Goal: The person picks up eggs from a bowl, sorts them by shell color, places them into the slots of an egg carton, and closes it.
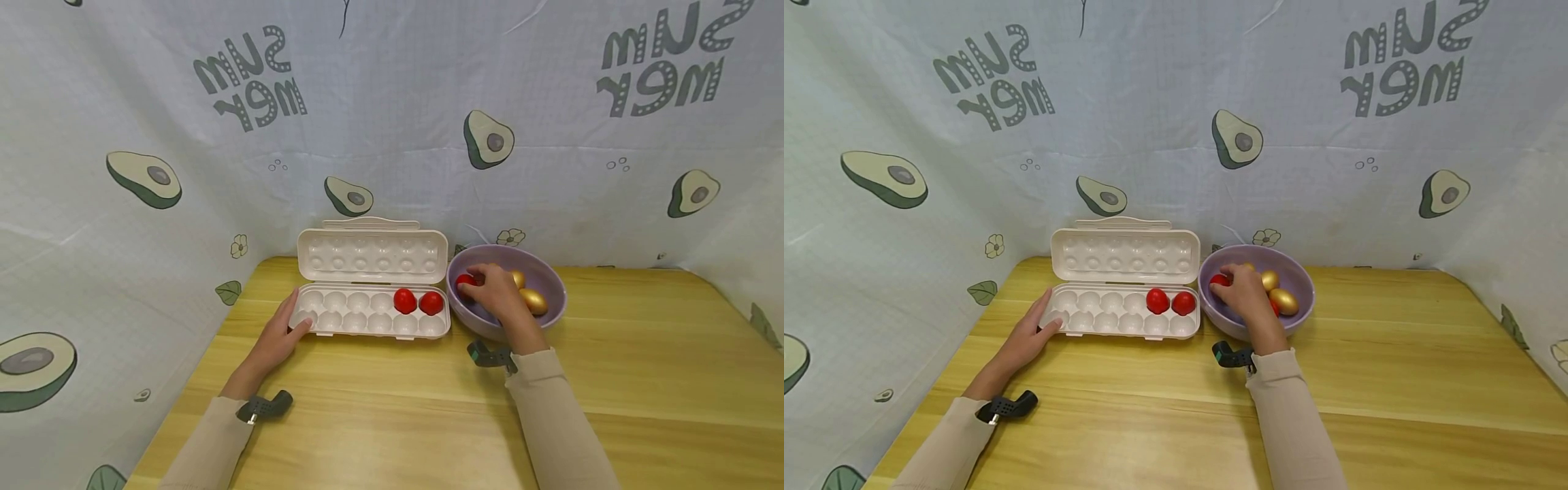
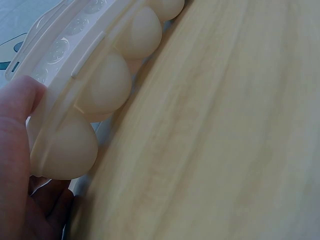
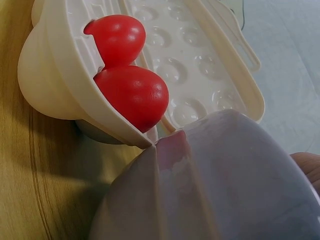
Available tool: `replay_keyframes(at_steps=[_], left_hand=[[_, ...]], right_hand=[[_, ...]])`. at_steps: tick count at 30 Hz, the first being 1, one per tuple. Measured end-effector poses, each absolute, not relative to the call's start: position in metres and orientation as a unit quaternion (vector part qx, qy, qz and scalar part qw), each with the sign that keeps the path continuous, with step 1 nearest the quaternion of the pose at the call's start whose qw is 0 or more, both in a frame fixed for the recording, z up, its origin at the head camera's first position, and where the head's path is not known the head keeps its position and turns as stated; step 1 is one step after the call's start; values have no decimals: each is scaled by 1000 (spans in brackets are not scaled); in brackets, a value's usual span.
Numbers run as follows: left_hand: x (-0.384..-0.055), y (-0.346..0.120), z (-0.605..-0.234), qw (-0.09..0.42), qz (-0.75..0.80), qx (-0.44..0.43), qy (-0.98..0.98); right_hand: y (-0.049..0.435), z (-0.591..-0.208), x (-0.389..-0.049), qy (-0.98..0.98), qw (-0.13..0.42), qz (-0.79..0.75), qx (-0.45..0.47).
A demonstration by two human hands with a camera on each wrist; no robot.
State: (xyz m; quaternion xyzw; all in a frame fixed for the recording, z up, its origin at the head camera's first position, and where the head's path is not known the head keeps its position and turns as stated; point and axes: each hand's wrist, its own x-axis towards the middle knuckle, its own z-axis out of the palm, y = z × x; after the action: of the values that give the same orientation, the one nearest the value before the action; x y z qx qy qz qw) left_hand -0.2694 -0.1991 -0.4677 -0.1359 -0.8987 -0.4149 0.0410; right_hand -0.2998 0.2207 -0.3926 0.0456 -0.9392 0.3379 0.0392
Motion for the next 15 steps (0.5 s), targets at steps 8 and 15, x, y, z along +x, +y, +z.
replay_keyframes(at_steps=[8,15], left_hand=[[-270,-199,-468,41,-413,-134,-900],[-270,-199,-467,41,-416,-136,-898]], right_hand=[[221,-393,-301,-938,27,342,58],[221,-397,-302,-939,17,334,77]])
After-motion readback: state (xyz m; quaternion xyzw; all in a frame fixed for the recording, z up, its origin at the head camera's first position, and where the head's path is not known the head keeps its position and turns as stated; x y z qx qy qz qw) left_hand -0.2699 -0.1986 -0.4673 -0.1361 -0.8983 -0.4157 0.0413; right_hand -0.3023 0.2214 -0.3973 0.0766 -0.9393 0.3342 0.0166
